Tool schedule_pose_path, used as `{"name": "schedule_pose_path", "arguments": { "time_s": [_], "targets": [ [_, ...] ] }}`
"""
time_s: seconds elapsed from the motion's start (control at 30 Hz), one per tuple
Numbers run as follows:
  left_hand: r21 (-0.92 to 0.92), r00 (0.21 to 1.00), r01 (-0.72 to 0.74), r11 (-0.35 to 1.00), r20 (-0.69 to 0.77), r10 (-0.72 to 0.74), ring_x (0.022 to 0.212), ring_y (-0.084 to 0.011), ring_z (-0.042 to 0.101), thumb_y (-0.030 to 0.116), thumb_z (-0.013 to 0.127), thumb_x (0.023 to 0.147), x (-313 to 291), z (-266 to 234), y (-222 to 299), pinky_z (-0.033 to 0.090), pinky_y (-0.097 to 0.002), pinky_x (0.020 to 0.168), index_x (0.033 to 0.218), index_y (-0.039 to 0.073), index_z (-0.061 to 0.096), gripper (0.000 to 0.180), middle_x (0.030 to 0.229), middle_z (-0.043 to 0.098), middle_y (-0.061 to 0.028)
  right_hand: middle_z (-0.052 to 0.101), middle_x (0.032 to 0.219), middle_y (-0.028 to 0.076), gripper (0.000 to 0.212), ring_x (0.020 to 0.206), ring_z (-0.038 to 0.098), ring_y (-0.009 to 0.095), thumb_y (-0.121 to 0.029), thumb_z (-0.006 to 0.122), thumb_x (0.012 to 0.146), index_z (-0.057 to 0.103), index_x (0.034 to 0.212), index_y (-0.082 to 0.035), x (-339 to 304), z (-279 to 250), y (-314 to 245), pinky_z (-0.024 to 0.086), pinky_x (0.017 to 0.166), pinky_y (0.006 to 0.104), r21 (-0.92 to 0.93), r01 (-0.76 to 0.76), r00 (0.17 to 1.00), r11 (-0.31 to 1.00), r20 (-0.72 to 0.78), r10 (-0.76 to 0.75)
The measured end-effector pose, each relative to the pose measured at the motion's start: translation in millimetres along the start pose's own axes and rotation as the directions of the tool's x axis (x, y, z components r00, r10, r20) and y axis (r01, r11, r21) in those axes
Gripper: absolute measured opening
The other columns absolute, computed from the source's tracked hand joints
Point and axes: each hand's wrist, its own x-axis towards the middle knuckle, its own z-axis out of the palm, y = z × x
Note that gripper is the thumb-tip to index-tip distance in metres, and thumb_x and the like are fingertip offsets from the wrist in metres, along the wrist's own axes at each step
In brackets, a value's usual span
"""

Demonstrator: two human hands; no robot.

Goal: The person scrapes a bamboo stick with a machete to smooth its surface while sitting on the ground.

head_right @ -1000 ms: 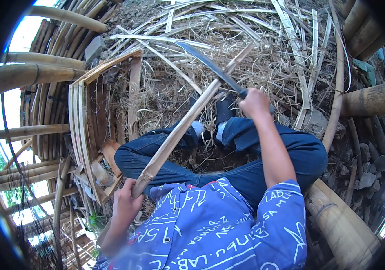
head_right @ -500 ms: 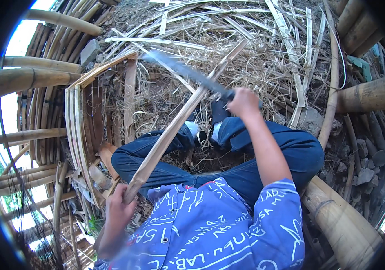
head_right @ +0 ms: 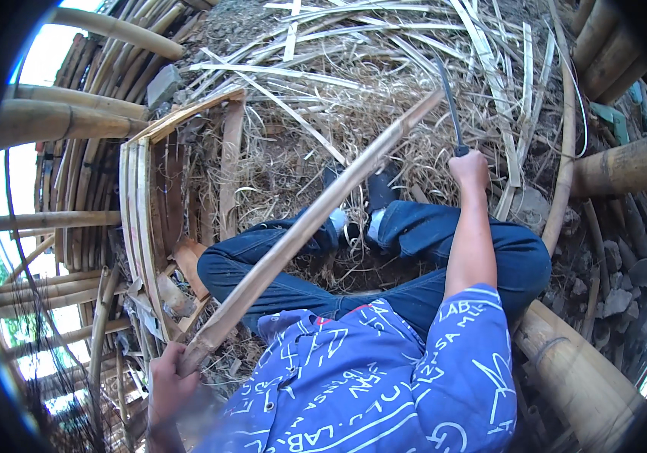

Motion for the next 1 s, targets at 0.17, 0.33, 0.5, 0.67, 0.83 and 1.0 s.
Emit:
{"name": "schedule_pose_path", "arguments": {
  "time_s": [0.17, 0.33, 0.5, 0.67, 0.83, 1.0],
  "targets": [
    [-0.064, 0.963, -0.031, 0.997, -0.268, 0.013, 0.053, -0.0314, 0.055, 0.001, 0.060, 0.068, 20, 4, 0, 0.043, -0.0368, 0.054, 0.090, 0.001, 0.054, 0.023, 0.062, 0.053, -0.0168, 0.068, 0.089, 0.026, 0.030, 0.090, 0.065, 0.043, -0.024, 0.059, 0.074, 0.070, 0.088, -0.001, -27, -4, -40, 0.052, 0.080, 0.0479, 0.060, 0.146, 0.988, 0.987, -0.057, -0.142],
    [-0.272, 0.972, -0.070, 0.960, -0.235, 0.004, 0.056, -0.0225, 0.049, 0.005, 0.060, 0.075, 67, 20, -9, 0.041, -0.0344, 0.057, 0.091, 0.002, 0.053, 0.017, 0.066, 0.050, -0.0132, 0.067, 0.081, 0.024, 0.025, 0.083, 0.065, 0.042, -0.025, 0.062, 0.072, 0.070, 0.080, -0.003, -45, -1, -50, 0.051, 0.074, 0.0468, 0.190, 0.217, 0.976, 0.958, -0.012, -0.219],
    [-0.739, 0.993, -0.085, 0.668, -0.006, 0.119, 0.054, -0.0129, 0.042, 0.013, 0.064, 0.085, 113, 83, -40, 0.036, -0.0276, 0.052, 0.093, 0.004, 0.052, 0.016, 0.067, 0.045, -0.0006, 0.058, 0.054, 0.011, 0.020, 0.048, 0.058, 0.022, -0.016, 0.061, 0.067, 0.058, 0.064, 0.003, -44, -1, -45, 0.047, 0.051, 0.0396, 0.506, 0.169, 0.969, 0.846, 0.072, -0.236],
    [-0.898, 0.741, 0.390, 0.202, 0.436, 0.510, 0.048, -0.0007, 0.030, 0.019, 0.070, 0.087, 142, 137, -20, 0.024, -0.0175, 0.040, 0.098, 0.011, 0.044, 0.029, 0.066, 0.036, 0.0074, 0.052, 0.052, 0.004, 0.007, 0.039, 0.049, 0.013, -0.004, 0.059, 0.072, 0.056, 0.066, -0.002, -55, -11, -37, 0.037, 0.038, 0.0288, 0.693, 0.057, 0.973, 0.719, 0.122, -0.194],
    [-0.816, 0.612, 0.564, 0.127, 0.516, 0.599, 0.046, -0.0006, 0.028, 0.022, 0.069, 0.088, 157, 194, -26, 0.022, -0.0175, 0.039, 0.097, 0.014, 0.041, 0.030, 0.064, 0.033, 0.0086, 0.050, 0.053, 0.005, 0.008, 0.041, 0.048, 0.015, -0.003, 0.057, 0.075, 0.052, 0.068, -0.003, -85, -12, -37, 0.039, 0.040, 0.0289, 0.757, 0.005, 0.954, 0.654, 0.193, -0.231],
    [-0.737, 0.565, 0.620, 0.270, 0.658, 0.498, 0.044, -0.0002, 0.026, 0.023, 0.063, 0.092, 162, 235, -28, 0.021, -0.0187, 0.038, 0.096, 0.016, 0.042, 0.023, 0.061, 0.031, 0.0102, 0.052, 0.053, 0.005, 0.003, 0.040, 0.049, 0.014, -0.001, 0.059, 0.072, 0.056, 0.071, -0.001, -113, 7, -29, 0.039, 0.040, 0.0279, 0.751, -0.044, 0.934, 0.659, 0.266, -0.241]
  ]
}}
